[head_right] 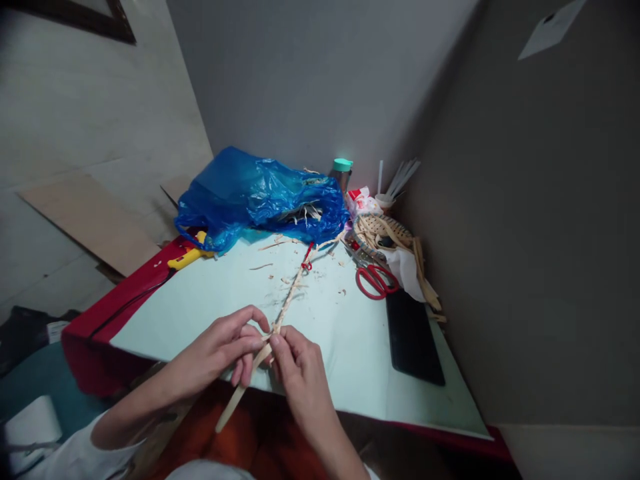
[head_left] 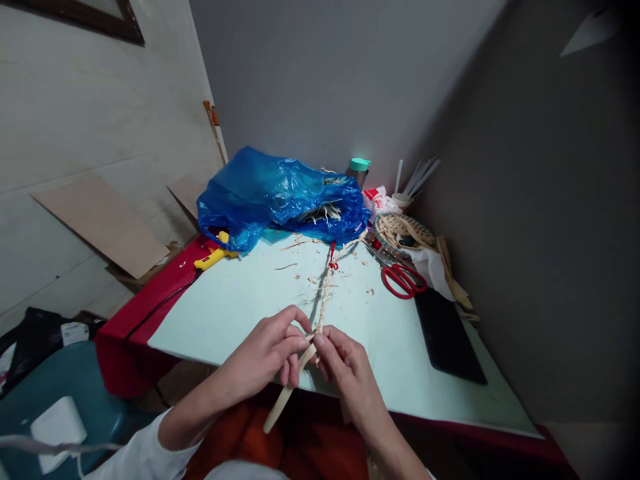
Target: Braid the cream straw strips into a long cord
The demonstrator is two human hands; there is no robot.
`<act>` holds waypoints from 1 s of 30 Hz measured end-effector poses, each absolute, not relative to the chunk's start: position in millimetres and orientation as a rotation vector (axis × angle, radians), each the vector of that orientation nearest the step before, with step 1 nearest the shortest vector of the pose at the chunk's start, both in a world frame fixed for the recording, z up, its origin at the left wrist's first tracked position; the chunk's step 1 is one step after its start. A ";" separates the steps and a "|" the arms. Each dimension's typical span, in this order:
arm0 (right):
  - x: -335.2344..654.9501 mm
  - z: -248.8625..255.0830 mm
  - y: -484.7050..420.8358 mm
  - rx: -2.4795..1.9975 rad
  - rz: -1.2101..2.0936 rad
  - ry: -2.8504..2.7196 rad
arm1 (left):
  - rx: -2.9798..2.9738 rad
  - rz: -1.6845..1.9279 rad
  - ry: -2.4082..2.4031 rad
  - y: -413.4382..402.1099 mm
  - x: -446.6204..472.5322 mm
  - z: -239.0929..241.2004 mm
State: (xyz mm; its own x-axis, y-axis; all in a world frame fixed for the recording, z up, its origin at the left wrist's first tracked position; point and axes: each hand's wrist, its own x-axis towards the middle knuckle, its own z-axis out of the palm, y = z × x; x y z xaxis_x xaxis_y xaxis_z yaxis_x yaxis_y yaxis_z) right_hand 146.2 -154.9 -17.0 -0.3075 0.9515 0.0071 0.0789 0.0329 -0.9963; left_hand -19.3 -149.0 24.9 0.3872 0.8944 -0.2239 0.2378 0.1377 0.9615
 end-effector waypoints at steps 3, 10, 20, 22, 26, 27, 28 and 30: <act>145.0 -15.7 -156.0 -1.069 1.353 -1.525 | 1.418 0.613 1.129 -147.5 -27.4 25.6; 142.5 -19.3 -153.5 -1.054 1.334 -1.534 | 1.491 0.428 1.145 -132.0 -51.5 40.7; 137.8 -30.4 -149.1 -1.113 1.279 -1.533 | 1.758 0.665 1.302 -42.6 -36.7 64.6; 137.9 -30.6 -149.3 -1.130 1.275 -1.538 | 1.834 0.640 1.276 -22.7 -23.6 62.0; 137.4 -30.2 -149.4 -1.124 1.252 -1.543 | 1.993 0.702 1.285 12.1 4.5 55.0; 137.1 -30.5 -149.6 -1.130 1.257 -1.536 | 2.048 0.712 1.279 19.2 11.0 53.1; 136.7 -30.9 -150.0 -1.143 1.271 -1.522 | 2.103 0.661 1.264 25.4 17.0 51.0; 135.9 -32.3 -151.0 -1.189 1.294 -1.484 | 2.167 0.553 1.237 34.4 27.5 45.8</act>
